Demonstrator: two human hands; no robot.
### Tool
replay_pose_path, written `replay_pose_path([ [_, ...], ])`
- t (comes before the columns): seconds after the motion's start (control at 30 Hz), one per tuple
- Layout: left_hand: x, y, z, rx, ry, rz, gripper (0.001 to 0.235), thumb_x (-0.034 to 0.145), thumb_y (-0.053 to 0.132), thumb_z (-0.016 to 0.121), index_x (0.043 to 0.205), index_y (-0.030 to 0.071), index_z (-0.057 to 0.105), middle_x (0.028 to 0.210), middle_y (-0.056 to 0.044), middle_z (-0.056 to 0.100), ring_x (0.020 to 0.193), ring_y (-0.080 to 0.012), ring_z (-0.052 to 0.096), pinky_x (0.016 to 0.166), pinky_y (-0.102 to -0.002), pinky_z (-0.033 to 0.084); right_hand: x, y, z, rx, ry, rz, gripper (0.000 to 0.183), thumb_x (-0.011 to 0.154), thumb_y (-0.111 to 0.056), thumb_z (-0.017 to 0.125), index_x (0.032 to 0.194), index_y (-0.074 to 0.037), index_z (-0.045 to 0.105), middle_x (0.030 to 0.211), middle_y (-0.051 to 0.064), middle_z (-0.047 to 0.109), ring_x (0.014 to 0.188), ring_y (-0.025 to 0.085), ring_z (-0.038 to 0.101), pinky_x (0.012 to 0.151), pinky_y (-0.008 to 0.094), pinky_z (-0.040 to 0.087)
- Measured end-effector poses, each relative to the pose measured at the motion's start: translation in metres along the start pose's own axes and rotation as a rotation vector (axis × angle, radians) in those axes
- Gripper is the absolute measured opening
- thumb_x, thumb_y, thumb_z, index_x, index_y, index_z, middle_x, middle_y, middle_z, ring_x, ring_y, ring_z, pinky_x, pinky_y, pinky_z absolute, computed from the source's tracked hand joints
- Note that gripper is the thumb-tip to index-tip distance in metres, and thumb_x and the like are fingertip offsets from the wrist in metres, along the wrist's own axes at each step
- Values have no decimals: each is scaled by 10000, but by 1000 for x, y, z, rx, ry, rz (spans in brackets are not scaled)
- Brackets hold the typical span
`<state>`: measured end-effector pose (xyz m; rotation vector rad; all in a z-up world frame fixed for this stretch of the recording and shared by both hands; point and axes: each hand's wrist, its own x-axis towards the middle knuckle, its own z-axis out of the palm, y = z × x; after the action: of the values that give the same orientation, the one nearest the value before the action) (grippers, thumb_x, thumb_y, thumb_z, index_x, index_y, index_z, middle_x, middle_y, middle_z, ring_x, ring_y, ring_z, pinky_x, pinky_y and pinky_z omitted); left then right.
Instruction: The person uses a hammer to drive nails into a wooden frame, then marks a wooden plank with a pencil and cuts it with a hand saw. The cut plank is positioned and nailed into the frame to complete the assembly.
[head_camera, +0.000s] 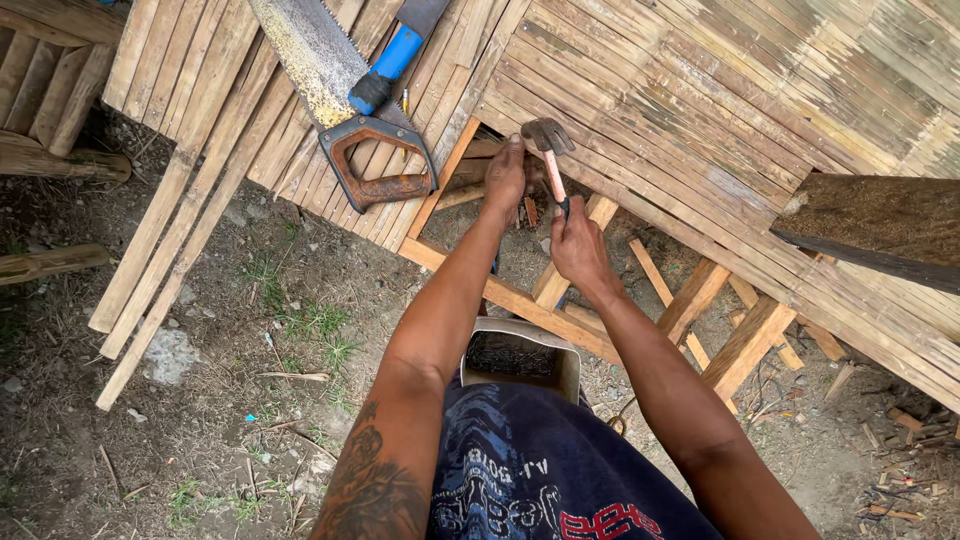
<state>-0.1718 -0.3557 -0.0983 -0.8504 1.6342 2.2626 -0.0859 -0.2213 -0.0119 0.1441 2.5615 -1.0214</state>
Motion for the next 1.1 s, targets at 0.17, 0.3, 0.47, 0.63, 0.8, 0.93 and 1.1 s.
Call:
replay_pose_path([
  [0.17, 30, -19, 5, 44, -10, 16, 405, 1052, 371, 527, 1048, -1, 686, 856, -68, 750, 640, -159, 710, 604, -304, 570, -8, -10, -18, 57, 93, -124, 129, 1096, -154, 425, 1137, -34, 447, 615, 155, 597, 490, 315, 634, 444, 497, 447],
  [0.3, 30, -18, -5, 240, 16, -23, 439, 1055, 375, 536, 930, -2, 724, 776, -104, 744, 609, -171, 686, 595, -337, 556, -1, -42, -22, 157, 184, -413, 262, 1070, -114, 428, 1293, 23, 413, 753, 177, 643, 569, 319, 678, 520, 468, 509],
  [0.47, 22, 1, -12, 498, -11, 136, 477, 1074, 399, 490, 910, 42, 761, 775, -77, 753, 629, -164, 674, 658, -364, 527, 22, -72, -18, -44, -10, -176, 185, 1093, -170, 461, 1181, -7, 471, 711, 232, 657, 578, 390, 680, 550, 505, 501],
  [0.63, 21, 13, -15, 437, -70, -85, 444, 1038, 413, 520, 938, 47, 751, 752, -89, 752, 594, -180, 650, 641, -373, 530, 34, -71, -9, 137, 392, -708, 372, 1142, -177, 369, 1377, 111, 391, 968, 306, 685, 806, 426, 730, 682, 494, 578],
  [0.8, 26, 3, -19, 409, -117, 99, 428, 1061, 360, 505, 969, 27, 756, 797, -75, 746, 626, -149, 647, 638, -360, 524, 25, -71, -12, 51, 39, -161, 207, 1085, -180, 452, 1169, 6, 487, 771, 238, 693, 657, 417, 706, 609, 535, 527],
  [0.93, 40, -14, -24, 286, -152, -74, 378, 1051, 316, 535, 978, 4, 736, 824, -128, 733, 648, -205, 657, 632, -385, 541, 32, -86, -16, 156, 400, -646, 340, 1066, -73, 362, 1355, 89, 441, 884, 282, 668, 735, 426, 699, 690, 524, 576],
  [1.1, 41, 1, -17, 538, -35, 197, 262, 968, 237, 546, 978, 60, 738, 878, -164, 745, 736, -255, 708, 663, -383, 530, 40, -94, -10, -136, 29, -65, 282, 1092, -247, 495, 1188, 18, 475, 772, 301, 660, 725, 517, 664, 671, 605, 504],
])
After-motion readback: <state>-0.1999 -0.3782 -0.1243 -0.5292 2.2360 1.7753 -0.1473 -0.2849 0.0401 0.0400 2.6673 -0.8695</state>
